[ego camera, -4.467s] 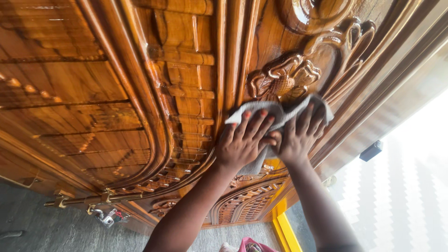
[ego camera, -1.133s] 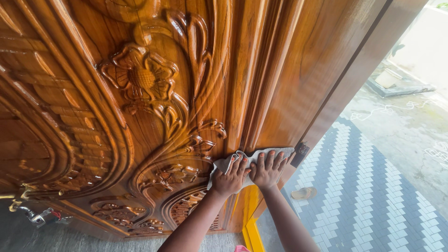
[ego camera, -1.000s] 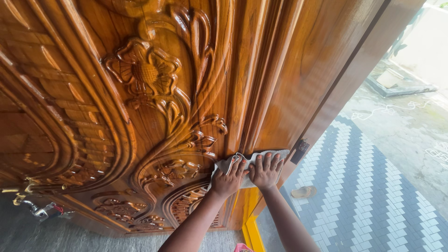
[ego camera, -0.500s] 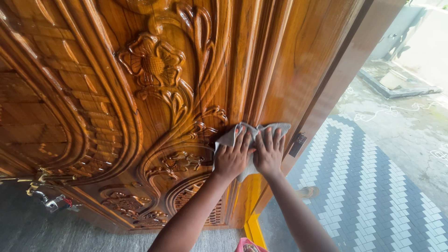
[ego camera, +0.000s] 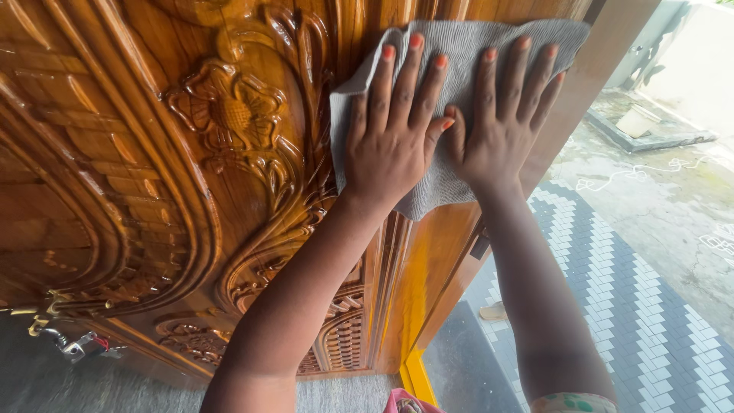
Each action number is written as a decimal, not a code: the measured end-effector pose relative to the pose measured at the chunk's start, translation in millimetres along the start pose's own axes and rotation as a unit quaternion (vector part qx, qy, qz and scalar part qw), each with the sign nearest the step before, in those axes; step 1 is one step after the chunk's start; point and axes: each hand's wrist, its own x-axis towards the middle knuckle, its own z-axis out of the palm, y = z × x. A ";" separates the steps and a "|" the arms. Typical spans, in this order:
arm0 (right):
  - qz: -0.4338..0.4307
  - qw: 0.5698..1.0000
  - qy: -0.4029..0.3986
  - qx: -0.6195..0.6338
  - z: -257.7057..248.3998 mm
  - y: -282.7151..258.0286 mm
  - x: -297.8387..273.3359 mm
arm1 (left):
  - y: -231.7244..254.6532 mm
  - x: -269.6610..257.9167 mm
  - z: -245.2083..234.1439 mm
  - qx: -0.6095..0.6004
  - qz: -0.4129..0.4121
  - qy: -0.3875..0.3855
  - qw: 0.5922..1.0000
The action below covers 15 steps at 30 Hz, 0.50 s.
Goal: The person wipes a large wooden door with a cloth, moving systematically across the carved panels and flat surfaces. The hands work around the door handle and latch while maintaining continuous contact with the door surface.
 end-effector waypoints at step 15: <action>0.051 0.997 0.015 0.051 9.5 -11.5 -34.2 | 15.9 -31.8 52.2 0.050 -0.020 0.092 0.994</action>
